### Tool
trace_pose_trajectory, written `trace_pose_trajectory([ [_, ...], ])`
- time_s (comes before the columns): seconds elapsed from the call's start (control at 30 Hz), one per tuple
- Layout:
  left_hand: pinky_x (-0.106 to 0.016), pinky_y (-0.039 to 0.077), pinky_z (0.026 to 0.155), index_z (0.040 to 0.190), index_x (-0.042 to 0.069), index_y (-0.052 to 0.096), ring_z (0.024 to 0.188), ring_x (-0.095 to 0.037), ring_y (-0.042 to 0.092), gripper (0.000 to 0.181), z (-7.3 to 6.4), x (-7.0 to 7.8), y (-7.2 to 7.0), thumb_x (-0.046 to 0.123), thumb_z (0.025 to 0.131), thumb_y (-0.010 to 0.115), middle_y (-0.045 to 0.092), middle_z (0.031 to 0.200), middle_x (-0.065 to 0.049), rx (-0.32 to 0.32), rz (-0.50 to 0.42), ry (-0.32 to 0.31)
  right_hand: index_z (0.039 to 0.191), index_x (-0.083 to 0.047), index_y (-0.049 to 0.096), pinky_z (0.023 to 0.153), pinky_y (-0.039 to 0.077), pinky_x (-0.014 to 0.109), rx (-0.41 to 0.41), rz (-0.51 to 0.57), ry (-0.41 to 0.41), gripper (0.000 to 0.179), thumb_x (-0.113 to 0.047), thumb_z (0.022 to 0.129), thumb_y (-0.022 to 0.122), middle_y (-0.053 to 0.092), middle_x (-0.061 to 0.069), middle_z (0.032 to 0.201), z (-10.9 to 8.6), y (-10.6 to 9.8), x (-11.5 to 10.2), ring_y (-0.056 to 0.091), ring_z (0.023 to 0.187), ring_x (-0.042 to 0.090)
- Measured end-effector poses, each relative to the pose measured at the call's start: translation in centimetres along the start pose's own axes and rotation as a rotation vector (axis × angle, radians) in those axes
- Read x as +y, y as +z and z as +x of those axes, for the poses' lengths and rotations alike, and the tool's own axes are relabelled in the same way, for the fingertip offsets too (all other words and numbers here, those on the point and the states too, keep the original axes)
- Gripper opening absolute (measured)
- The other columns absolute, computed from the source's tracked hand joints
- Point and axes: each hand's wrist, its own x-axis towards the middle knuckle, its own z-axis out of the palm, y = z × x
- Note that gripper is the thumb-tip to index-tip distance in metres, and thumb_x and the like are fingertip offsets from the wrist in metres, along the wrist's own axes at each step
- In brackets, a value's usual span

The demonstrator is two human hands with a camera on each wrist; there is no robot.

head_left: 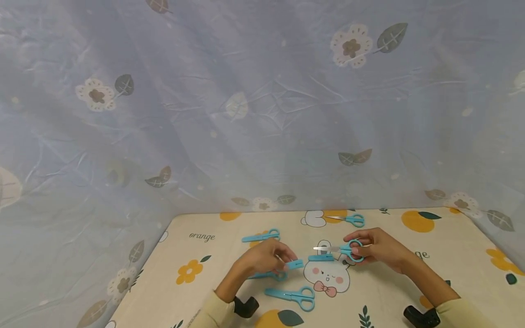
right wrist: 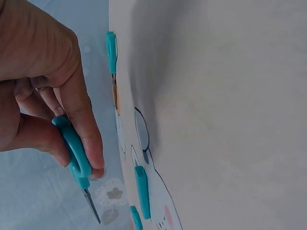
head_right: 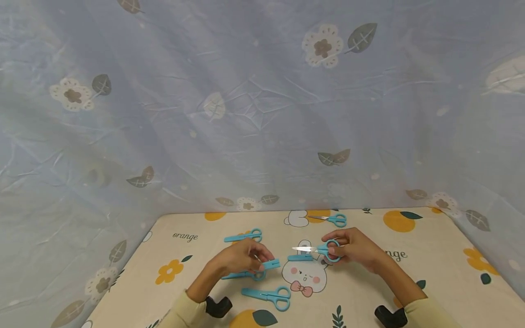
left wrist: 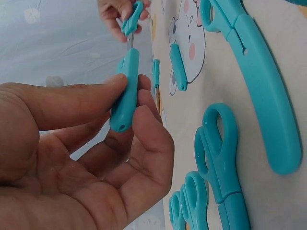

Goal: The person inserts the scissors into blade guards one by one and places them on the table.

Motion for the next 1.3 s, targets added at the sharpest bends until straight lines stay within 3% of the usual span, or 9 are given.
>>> trace_pose_trajectory([
  [0.17, -0.031, 0.059, 0.071, 0.109, 0.007, 0.082, 0.080, -0.019, 0.068, 0.031, -0.1, -0.2, -0.2, -0.013, 0.087, 0.073, 0.074, 0.103, -0.006, -0.019, -0.024, -0.001, 0.145, 0.017, 0.051, 0.084, 0.066, 0.038, -0.003, 0.052, 0.024, 0.054, -0.013, 0.105, 0.070, 0.077, 0.004, 0.116, -1.4, 0.4, 0.5, 0.077, 0.096, 0.016],
  [0.4, -0.031, 0.061, 0.075, 0.109, 0.006, 0.082, 0.089, -0.018, 0.070, 0.027, -0.4, -0.5, -0.4, -0.010, 0.088, 0.077, 0.075, 0.104, -0.006, -0.019, -0.024, -0.005, 0.145, 0.017, 0.050, 0.082, 0.066, 0.033, -0.010, 0.110, 0.043, 0.054, -0.014, 0.106, 0.069, 0.079, 0.002, 0.112, -2.9, 1.5, 1.1, 0.076, 0.093, 0.013],
  [0.6, -0.030, 0.060, 0.075, 0.108, 0.008, 0.082, 0.087, -0.018, 0.070, 0.025, -0.6, -0.8, -0.4, -0.006, 0.088, 0.078, 0.076, 0.100, -0.004, -0.027, 0.011, -0.003, 0.144, 0.018, 0.050, 0.082, 0.066, 0.035, -0.013, 0.125, 0.043, 0.053, -0.013, 0.106, 0.069, 0.077, 0.003, 0.110, -3.4, 2.4, 1.5, 0.075, 0.092, 0.012],
  [0.83, -0.041, 0.065, 0.077, 0.109, 0.004, 0.082, 0.078, -0.016, 0.070, 0.025, -0.8, -0.7, -0.5, -0.009, 0.088, 0.076, 0.073, 0.093, -0.004, -0.046, -0.007, 0.008, 0.143, 0.017, 0.053, 0.079, 0.066, 0.035, -0.014, 0.145, 0.060, 0.052, -0.012, 0.104, 0.071, 0.079, 0.004, 0.111, -3.8, 3.2, 1.5, 0.076, 0.091, 0.014],
  [1.0, -0.042, 0.065, 0.077, 0.109, 0.001, 0.081, 0.076, -0.015, 0.069, 0.024, -0.9, -0.5, -0.6, -0.010, 0.088, 0.075, 0.071, 0.091, -0.003, -0.058, -0.030, 0.020, 0.144, 0.018, 0.052, 0.077, 0.066, 0.034, -0.026, 0.167, 0.050, 0.052, -0.013, 0.105, 0.069, 0.081, 0.003, 0.107, -3.9, 3.6, 1.6, 0.075, 0.089, 0.011],
  [1.3, -0.029, 0.060, 0.069, 0.110, -0.002, 0.081, 0.074, -0.013, 0.068, 0.023, -1.0, -0.6, -0.6, -0.009, 0.089, 0.076, 0.072, 0.088, -0.002, -0.076, -0.072, 0.022, 0.144, 0.019, 0.051, 0.081, 0.066, 0.035, -0.055, 0.217, 0.041, 0.051, -0.011, 0.106, 0.067, 0.080, 0.004, 0.110, -4.0, 4.0, 2.0, 0.076, 0.093, 0.013],
])
